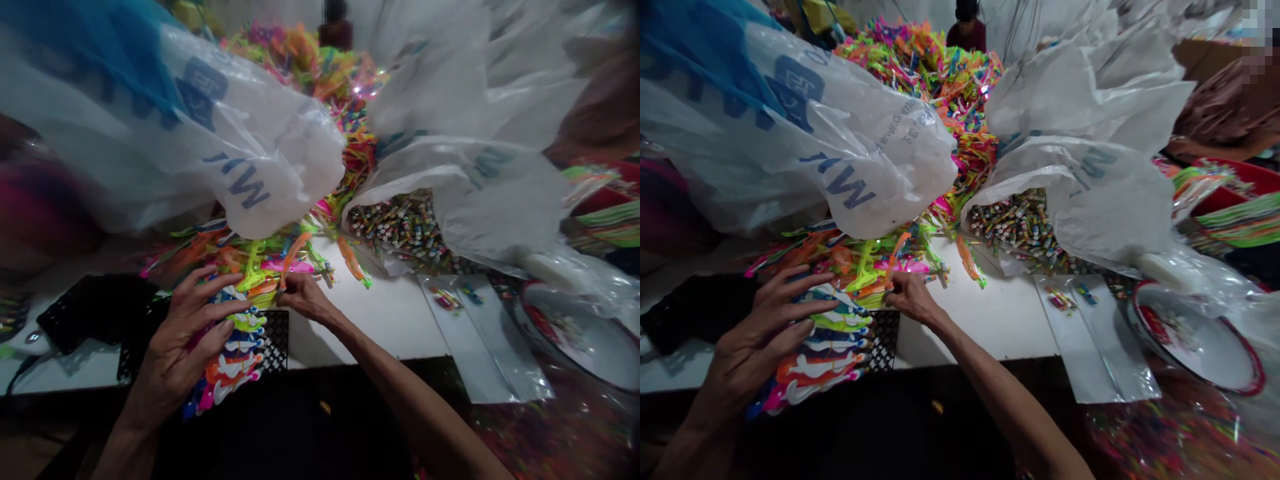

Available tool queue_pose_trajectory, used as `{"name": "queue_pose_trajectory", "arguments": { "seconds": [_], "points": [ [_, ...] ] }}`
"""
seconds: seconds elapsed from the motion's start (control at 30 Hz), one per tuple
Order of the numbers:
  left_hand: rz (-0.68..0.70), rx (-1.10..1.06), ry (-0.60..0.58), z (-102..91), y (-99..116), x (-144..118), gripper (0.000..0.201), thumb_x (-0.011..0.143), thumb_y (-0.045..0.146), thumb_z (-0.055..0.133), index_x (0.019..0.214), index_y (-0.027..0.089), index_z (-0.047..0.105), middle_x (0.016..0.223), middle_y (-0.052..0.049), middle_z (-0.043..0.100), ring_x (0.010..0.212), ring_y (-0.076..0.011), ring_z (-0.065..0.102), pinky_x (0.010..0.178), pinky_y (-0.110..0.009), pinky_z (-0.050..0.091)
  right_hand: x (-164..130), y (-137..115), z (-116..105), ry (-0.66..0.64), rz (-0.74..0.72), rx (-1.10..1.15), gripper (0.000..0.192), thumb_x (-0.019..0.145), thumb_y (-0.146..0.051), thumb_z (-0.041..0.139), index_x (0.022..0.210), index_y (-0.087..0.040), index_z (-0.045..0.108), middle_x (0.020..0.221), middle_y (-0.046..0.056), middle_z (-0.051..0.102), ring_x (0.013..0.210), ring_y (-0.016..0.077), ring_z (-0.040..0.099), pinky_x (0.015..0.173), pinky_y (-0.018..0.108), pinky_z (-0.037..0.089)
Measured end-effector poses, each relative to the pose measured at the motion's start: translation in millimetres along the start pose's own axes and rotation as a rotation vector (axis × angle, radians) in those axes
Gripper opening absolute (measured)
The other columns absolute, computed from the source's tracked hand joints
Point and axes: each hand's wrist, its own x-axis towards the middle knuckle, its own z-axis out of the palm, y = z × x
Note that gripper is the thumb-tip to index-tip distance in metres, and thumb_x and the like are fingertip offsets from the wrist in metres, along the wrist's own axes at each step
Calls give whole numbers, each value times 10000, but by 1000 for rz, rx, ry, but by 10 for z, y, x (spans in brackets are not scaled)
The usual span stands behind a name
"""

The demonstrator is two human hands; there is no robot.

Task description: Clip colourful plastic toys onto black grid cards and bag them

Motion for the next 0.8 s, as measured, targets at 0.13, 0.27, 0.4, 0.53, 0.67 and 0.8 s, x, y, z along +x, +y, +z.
{"name": "queue_pose_trajectory", "arguments": {
  "seconds": [0.13, 0.27, 0.4, 0.53, 0.67, 0.8],
  "points": [
    [-27, -5, 13, 12, 32, 4, 295, 889, 234, 484, 1110, 393, 599, 1329, 66, 504, 1351, -243, 295, 1135, -498, 218, -57, -45, 78, -134, -59, -116, 91, 760, -182, 551, 789, -151, 632, 689, -23, 584, 650, 120, 502, 590, 202, 351],
    [-39, -1, -13, 20, 93, 17, 351, 895, 232, 475, 1185, 410, 561, 1382, 77, 460, 1364, -236, 272, 1146, -490, 205, -66, -153, 190, -188, -59, -477, 112, 763, -107, 519, 777, -120, 629, 714, 42, 630, 620, 135, 518, 550, 228, 304],
    [20, 16, -55, 10, 118, 37, 418, 906, 235, 452, 1287, 405, 481, 1443, 63, 398, 1381, -240, 244, 1141, -481, 222, -2, -286, 289, -276, -167, -719, 241, 774, -44, 443, 894, -107, 643, 826, 111, 671, 691, 174, 573, 565, 258, 316],
    [24, 62, -73, -10, 30, 20, 397, 901, 278, 464, 1282, 388, 490, 1381, 53, 480, 1363, -239, 287, 1138, -480, 237, 12, -278, 105, -335, -108, -711, 197, 792, -111, 510, 921, -136, 657, 897, 95, 675, 786, 181, 591, 611, 244, 363],
    [38, 38, -34, -2, -48, -6, 392, 900, 283, 469, 1278, 382, 495, 1393, 52, 469, 1363, -241, 284, 1139, -508, 217, -50, -69, -247, -141, 94, -885, 283, 831, -92, 460, 1055, -160, 617, 1132, 117, 598, 901, 197, 579, 711, 276, 413],
    [37, -3, -17, 13, -34, 3, 385, 900, 255, 473, 1258, 392, 512, 1398, 55, 463, 1366, -232, 274, 1134, -514, 227, -130, 105, -368, -191, 146, -1078, 338, 863, -66, 386, 1144, -142, 558, 1205, 164, 540, 965, 223, 558, 795, 334, 421]
  ]
}}
